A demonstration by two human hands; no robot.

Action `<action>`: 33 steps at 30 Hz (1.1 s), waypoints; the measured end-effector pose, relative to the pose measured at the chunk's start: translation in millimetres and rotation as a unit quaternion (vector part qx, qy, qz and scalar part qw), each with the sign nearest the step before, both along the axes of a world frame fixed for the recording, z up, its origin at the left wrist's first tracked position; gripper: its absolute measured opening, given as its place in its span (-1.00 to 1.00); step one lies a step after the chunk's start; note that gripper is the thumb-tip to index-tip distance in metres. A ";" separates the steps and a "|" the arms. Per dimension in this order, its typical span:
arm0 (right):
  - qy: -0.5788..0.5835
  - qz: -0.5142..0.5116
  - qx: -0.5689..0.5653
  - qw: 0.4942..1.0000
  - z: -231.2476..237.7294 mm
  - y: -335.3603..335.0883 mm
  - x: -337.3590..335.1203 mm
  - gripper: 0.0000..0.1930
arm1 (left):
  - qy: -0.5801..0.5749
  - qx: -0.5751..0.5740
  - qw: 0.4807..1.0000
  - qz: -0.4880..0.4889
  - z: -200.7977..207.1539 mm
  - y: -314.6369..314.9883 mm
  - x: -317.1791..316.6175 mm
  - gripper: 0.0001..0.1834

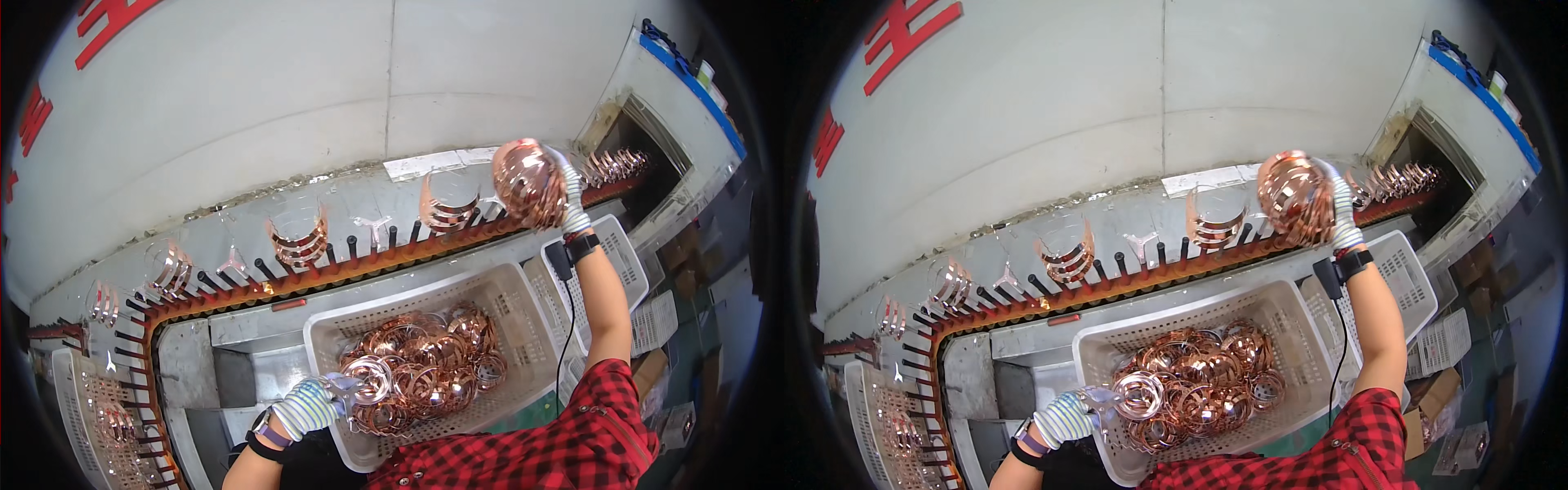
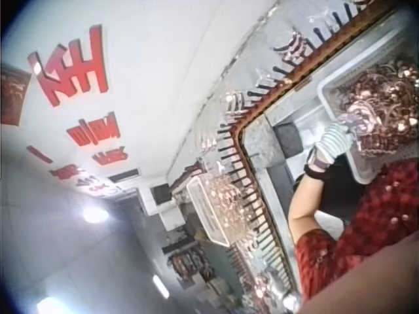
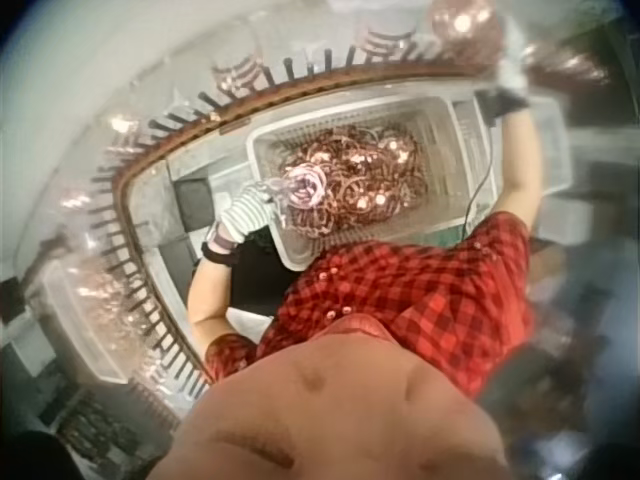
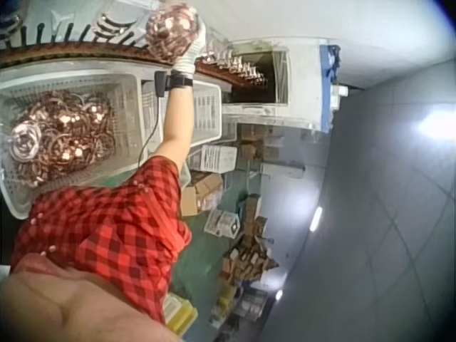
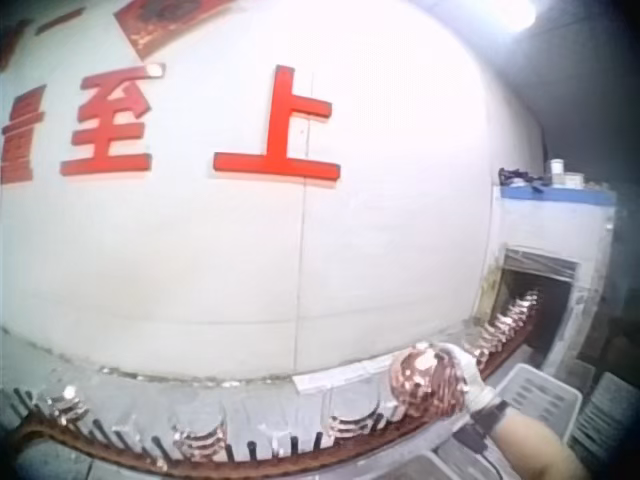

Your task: The recorder is picking up copper-colored metallic parts from a basket, inspecting them, and placing them onto an industrial conveyor or rack.

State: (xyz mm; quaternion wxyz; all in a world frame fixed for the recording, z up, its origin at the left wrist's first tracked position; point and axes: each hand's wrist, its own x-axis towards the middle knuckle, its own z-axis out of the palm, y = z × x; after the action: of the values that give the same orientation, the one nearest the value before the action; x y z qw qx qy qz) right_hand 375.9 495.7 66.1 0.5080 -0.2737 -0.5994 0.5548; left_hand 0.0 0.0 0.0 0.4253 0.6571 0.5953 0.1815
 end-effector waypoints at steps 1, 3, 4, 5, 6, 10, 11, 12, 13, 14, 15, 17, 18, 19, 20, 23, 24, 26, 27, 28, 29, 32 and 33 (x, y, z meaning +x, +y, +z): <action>0.037 -0.013 0.001 0.999 0.4 6.1 17.9 -0.51 | -0.003 0.005 1.000 0.000 -2.8 2.0 2.1 -0.56; 0.047 -0.084 -0.010 0.995 3.0 23.6 46.5 -0.51 | 0.013 0.042 0.999 -0.010 -8.2 4.3 6.0 -0.57; 0.034 -0.123 -0.008 0.992 2.7 31.5 58.4 -0.51 | 0.009 0.040 0.999 -0.008 -10.3 3.6 6.0 -0.57; 0.015 -0.164 -0.003 0.986 2.7 40.7 72.1 -0.51 | 0.006 0.036 0.999 -0.006 -10.3 3.3 6.8 -0.57; -0.012 -0.206 0.008 0.979 1.5 51.4 86.4 -0.51 | 0.010 0.042 0.999 -0.005 -9.6 5.3 9.6 -0.57; -0.176 -0.357 0.057 0.916 -5.4 101.0 142.1 -0.51 | 0.008 0.030 1.000 0.000 -2.2 25.5 30.0 -0.57; -0.223 -0.387 0.067 0.892 -7.5 114.0 154.8 -0.51 | 0.015 0.029 0.999 0.000 0.5 33.1 36.0 -0.56; -0.269 -0.409 0.073 0.869 -11.3 129.6 166.8 -0.51 | 0.024 0.041 0.999 -0.002 3.7 41.9 45.6 -0.55; -0.317 -0.428 0.077 0.843 -14.3 143.2 180.1 -0.51 | 0.022 0.027 0.999 0.004 6.9 50.4 55.6 -0.54; -0.365 -0.442 0.078 0.816 -18.5 153.2 188.8 -0.51 | 0.018 0.027 0.999 0.008 7.6 56.1 62.4 -0.53; -0.407 -0.451 0.077 0.790 -23.6 162.6 196.3 -0.51 | 0.021 0.046 0.999 0.008 7.3 60.9 69.1 -0.51; -0.481 -0.458 0.064 0.745 -34.0 182.7 209.1 -0.50 | 0.004 0.024 1.000 0.020 3.1 71.7 82.9 -0.47; -0.515 -0.455 0.061 0.724 -39.9 190.6 213.4 -0.50 | -0.002 0.023 0.999 0.024 -0.8 77.4 87.8 -0.45; -0.540 -0.450 0.054 0.709 -46.3 198.5 217.2 -0.50 | -0.003 0.021 0.999 0.027 -3.8 81.6 94.8 -0.45; -0.565 -0.442 0.049 0.695 -52.7 205.5 219.8 -0.50 | -0.005 0.018 0.999 0.031 -6.8 85.3 100.9 -0.45; -0.607 -0.412 0.043 0.678 -63.8 226.6 219.9 -0.50 | 0.004 0.037 0.999 0.021 -8.8 100.4 118.2 -0.45; -0.610 -0.401 0.044 0.681 -65.5 233.9 218.2 -0.50 | 0.011 0.050 0.999 0.016 -7.6 106.5 125.2 -0.45; -0.604 -0.378 0.046 0.700 -65.6 244.2 214.8 -0.50 | 0.036 0.041 0.998 0.017 -6.1 115.8 138.4 -0.44; -0.590 -0.364 0.047 0.720 -64.6 247.4 214.4 -0.50 | 0.057 0.054 0.997 0.012 -4.3 119.1 145.6 -0.44; -0.568 -0.351 0.047 0.743 -63.5 249.2 212.2 -0.50 | 0.035 0.032 0.999 0.023 -3.4 121.8 149.6 -0.45; -0.534 -0.335 0.042 0.775 -60.6 251.8 211.9 -0.50 | 0.023 0.028 0.999 0.029 -1.3 125.7 156.0 -0.46; -0.370 -0.271 -0.006 0.889 -52.1 249.2 207.2 -0.50 | 0.028 0.030 0.999 0.021 0.9 139.1 171.5 -0.48; -0.302 -0.245 -0.033 0.920 -48.6 245.6 204.5 -0.50 | 0.047 0.047 0.998 0.008 1.9 143.7 176.4 -0.48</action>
State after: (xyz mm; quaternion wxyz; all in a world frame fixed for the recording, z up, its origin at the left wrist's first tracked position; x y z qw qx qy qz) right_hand 580.3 741.3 17.6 0.4135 -0.5835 -0.6199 0.3228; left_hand 176.4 143.7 1.9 0.3636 0.6798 0.6105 0.1814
